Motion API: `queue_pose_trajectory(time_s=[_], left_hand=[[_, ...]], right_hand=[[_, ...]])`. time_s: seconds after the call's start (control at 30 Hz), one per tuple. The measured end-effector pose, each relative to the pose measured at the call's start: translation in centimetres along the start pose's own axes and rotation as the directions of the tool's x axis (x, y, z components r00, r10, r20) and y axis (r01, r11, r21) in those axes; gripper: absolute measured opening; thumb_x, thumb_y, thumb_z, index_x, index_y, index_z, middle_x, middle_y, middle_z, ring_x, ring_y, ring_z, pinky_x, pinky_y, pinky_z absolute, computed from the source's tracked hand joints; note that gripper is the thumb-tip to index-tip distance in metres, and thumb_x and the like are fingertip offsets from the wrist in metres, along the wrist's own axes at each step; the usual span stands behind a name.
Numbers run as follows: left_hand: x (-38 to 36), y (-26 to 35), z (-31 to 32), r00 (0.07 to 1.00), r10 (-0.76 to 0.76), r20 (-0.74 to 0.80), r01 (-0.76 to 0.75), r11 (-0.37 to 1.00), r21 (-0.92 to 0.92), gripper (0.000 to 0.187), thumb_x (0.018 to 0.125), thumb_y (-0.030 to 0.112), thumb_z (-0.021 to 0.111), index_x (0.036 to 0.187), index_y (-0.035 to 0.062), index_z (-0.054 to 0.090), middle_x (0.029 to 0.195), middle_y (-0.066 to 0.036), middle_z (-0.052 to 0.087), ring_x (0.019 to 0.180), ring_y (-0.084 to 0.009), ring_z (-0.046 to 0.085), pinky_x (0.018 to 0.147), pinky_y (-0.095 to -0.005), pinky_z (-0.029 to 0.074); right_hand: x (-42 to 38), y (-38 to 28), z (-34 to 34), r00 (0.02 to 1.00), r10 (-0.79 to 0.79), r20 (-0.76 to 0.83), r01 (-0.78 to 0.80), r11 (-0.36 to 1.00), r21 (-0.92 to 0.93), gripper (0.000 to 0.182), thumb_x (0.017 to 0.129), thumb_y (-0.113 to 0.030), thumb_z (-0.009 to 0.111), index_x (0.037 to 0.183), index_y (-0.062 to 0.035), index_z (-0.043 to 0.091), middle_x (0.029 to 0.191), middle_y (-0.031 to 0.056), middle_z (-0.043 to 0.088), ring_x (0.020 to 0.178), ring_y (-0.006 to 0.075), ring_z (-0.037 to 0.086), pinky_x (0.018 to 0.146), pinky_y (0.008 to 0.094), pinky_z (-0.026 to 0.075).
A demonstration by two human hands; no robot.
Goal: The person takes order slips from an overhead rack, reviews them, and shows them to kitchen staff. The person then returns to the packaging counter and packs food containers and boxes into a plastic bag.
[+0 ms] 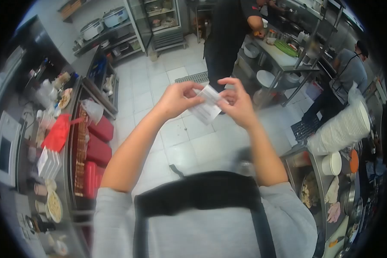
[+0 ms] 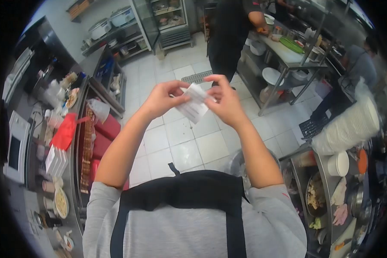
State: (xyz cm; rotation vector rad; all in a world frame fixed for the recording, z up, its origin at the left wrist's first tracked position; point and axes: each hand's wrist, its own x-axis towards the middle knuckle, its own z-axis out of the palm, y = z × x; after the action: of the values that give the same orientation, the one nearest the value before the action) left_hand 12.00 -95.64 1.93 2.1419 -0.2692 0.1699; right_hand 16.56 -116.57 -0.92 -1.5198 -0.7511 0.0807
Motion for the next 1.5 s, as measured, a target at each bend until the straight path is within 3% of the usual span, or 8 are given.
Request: queue_pose_trajectory(time_s=[0.2, 0.3, 0.5, 0.83, 0.87, 0.93, 1.27, 1.5], left_hand=[[5.9, -4.7, -4.7, 0.986, 0.035, -0.166, -0.057, 0.99, -0.127, 0.009, 0.078, 0.003, 0.064, 0.082, 0.0016, 0.056, 0.073, -0.002, 0.056, 0.064, -0.0089, 0.052, 0.058, -0.0239, 0.043], [8.1, -7.2, -4.5, 0.931, -0.07, -0.358, -0.171, 0.783, -0.597, 0.01, 0.078, -0.001, 0.063, 0.079, 0.0014, 0.053, 0.076, -0.004, 0.058, 0.071, -0.011, 0.056, 0.062, -0.0241, 0.045], [13.0, -14.0, -5.1, 0.953, -0.046, -0.301, -0.131, 0.829, -0.543, 0.01, 0.077, -0.006, 0.062, 0.078, 0.0001, 0.053, 0.079, -0.008, 0.061, 0.075, -0.0133, 0.059, 0.066, -0.0265, 0.048], [29.3, -13.6, -5.8, 0.858, 0.508, -0.074, -0.505, 0.809, -0.302, 0.032, 0.074, -0.007, 0.064, 0.103, 0.0012, 0.055, 0.103, -0.017, 0.061, 0.088, -0.0224, 0.061, 0.076, -0.0309, 0.049], [30.9, -12.9, -5.4, 0.868, 0.483, -0.112, -0.488, 0.795, -0.361, 0.043, 0.073, -0.006, 0.064, 0.114, 0.002, 0.051, 0.11, -0.016, 0.058, 0.091, -0.023, 0.061, 0.08, -0.0316, 0.049], [33.6, -14.4, -4.9, 0.885, 0.422, -0.196, -0.464, 0.837, -0.291, 0.041, 0.074, -0.005, 0.063, 0.113, 0.0018, 0.052, 0.108, -0.015, 0.059, 0.092, -0.0222, 0.06, 0.081, -0.0317, 0.049], [35.5, -26.5, 0.9, 0.705, -0.422, -0.57, 0.171, 0.881, -0.44, 0.029, 0.081, 0.003, 0.059, 0.109, 0.0036, 0.053, 0.093, -0.005, 0.058, 0.083, -0.0134, 0.057, 0.074, -0.0251, 0.045], [35.1, -26.0, 3.3, 0.628, -0.399, -0.669, 0.223, 0.915, -0.337, 0.031, 0.081, 0.004, 0.059, 0.111, 0.0045, 0.053, 0.094, -0.006, 0.057, 0.081, -0.0119, 0.055, 0.071, -0.0238, 0.043]], right_hand=[[9.4, 2.5, 2.8, 0.896, -0.444, 0.023, 0.423, 0.834, -0.353, 0.057, 0.072, 0.0, 0.068, 0.123, -0.0078, 0.045, 0.107, 0.0076, 0.06, 0.088, 0.014, 0.06, 0.075, 0.0273, 0.048], [12.8, 6.3, 3.5, 0.999, 0.043, -0.013, -0.033, 0.896, 0.443, 0.058, 0.073, 0.001, 0.069, 0.125, -0.0079, 0.043, 0.112, 0.0092, 0.058, 0.1, 0.0176, 0.055, 0.084, 0.0316, 0.046], [19.0, 7.7, 0.7, 0.803, -0.581, 0.135, 0.589, 0.738, -0.328, 0.047, 0.073, 0.004, 0.066, 0.117, -0.0076, 0.051, 0.117, 0.0188, 0.055, 0.099, 0.0276, 0.058, 0.084, 0.0331, 0.048], [28.3, 5.6, -12.1, 0.717, -0.6, 0.356, 0.677, 0.475, -0.562, 0.019, 0.075, -0.003, 0.063, 0.094, -0.0023, 0.064, 0.1, 0.0138, 0.062, 0.085, 0.0253, 0.061, 0.068, 0.032, 0.051], [29.1, 4.3, -15.4, 0.905, -0.417, 0.085, 0.414, 0.818, -0.4, 0.017, 0.075, 0.0, 0.061, 0.092, 0.0, 0.064, 0.096, 0.0135, 0.064, 0.081, 0.0242, 0.062, 0.067, 0.0315, 0.052], [33.7, 2.9, -24.5, 0.589, -0.783, 0.197, 0.37, 0.044, -0.928, 0.026, 0.074, 0.004, 0.057, 0.096, -0.0052, 0.066, 0.09, 0.0106, 0.066, 0.082, 0.0272, 0.063, 0.07, 0.0325, 0.051], [53.0, 12.5, -68.7, 0.461, -0.806, -0.371, -0.303, 0.25, -0.92, 0.016, 0.078, -0.004, 0.056, 0.088, -0.0082, 0.067, 0.09, 0.0154, 0.065, 0.088, 0.0317, 0.062, 0.081, 0.0365, 0.047], [57.0, 13.0, -75.4, 0.36, -0.707, -0.609, -0.534, 0.379, -0.756, 0.029, 0.073, -0.004, 0.051, 0.095, -0.0093, 0.069, 0.089, 0.0175, 0.065, 0.089, 0.0338, 0.062, 0.084, 0.0398, 0.046]])
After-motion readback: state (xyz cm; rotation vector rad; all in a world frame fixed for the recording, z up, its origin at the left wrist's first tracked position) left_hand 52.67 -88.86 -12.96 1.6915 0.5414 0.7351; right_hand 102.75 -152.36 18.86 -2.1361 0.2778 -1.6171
